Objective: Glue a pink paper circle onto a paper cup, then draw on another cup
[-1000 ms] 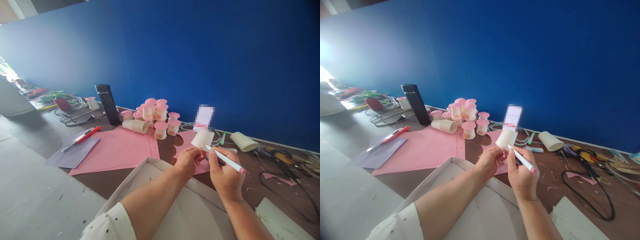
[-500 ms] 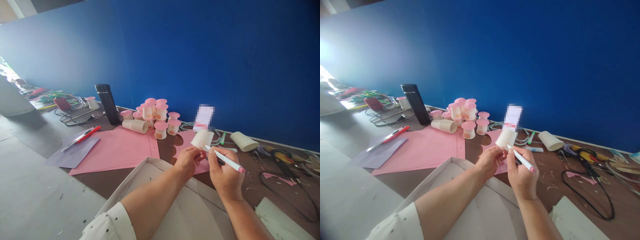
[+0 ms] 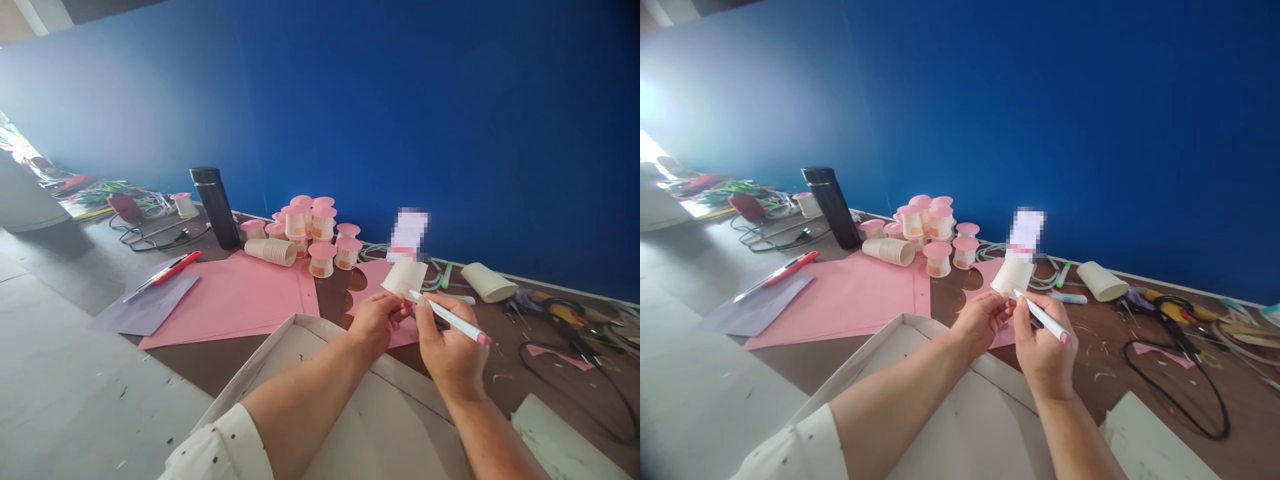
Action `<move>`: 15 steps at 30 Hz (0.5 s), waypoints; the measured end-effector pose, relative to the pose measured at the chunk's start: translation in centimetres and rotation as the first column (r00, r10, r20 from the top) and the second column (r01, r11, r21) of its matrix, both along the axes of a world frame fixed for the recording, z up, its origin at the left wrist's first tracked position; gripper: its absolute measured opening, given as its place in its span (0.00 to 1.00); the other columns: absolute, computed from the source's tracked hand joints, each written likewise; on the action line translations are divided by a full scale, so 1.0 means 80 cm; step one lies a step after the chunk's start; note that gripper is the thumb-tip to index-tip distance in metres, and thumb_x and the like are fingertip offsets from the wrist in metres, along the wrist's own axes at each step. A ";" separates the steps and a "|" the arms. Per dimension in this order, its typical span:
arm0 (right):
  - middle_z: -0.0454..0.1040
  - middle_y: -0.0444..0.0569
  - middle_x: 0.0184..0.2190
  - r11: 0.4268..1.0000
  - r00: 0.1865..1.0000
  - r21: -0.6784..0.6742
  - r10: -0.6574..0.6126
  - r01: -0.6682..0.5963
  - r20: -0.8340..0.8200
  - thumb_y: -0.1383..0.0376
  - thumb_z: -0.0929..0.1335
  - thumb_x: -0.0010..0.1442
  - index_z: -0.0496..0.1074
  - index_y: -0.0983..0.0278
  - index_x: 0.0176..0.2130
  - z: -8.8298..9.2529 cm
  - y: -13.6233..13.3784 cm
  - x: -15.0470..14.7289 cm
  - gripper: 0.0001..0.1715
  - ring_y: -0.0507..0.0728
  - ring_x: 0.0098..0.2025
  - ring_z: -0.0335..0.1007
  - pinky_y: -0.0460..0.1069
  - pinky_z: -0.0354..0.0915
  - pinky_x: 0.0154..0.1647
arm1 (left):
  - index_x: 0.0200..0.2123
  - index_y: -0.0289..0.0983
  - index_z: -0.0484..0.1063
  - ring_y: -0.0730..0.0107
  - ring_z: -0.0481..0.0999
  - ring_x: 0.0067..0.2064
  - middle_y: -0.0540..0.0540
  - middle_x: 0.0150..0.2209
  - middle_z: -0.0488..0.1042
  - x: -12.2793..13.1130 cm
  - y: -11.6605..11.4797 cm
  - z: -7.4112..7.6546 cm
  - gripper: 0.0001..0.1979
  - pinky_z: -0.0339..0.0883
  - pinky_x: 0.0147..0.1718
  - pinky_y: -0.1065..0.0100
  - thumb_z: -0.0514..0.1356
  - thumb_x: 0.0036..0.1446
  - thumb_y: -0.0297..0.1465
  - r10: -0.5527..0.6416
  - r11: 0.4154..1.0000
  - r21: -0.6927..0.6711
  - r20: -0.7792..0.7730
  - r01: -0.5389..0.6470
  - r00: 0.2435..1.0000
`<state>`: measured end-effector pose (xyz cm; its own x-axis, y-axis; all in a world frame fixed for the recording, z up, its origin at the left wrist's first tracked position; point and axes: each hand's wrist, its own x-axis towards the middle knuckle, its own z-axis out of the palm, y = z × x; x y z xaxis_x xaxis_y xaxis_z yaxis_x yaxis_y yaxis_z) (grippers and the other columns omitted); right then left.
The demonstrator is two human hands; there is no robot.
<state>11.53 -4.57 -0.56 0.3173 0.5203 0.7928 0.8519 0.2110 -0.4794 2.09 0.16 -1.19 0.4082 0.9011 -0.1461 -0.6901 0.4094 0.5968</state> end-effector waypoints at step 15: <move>0.76 0.52 0.32 1.000 1.000 0.001 -0.008 0.008 -0.015 0.57 0.66 0.58 0.72 0.65 0.36 0.001 -0.001 -0.002 0.13 0.56 0.34 0.73 0.49 0.68 0.34 | 0.23 0.30 0.70 0.76 0.70 0.28 0.46 0.25 0.70 -0.001 -0.002 0.004 0.07 0.63 0.34 0.72 0.66 0.43 0.28 0.005 1.000 -0.026 0.023 -0.005 1.000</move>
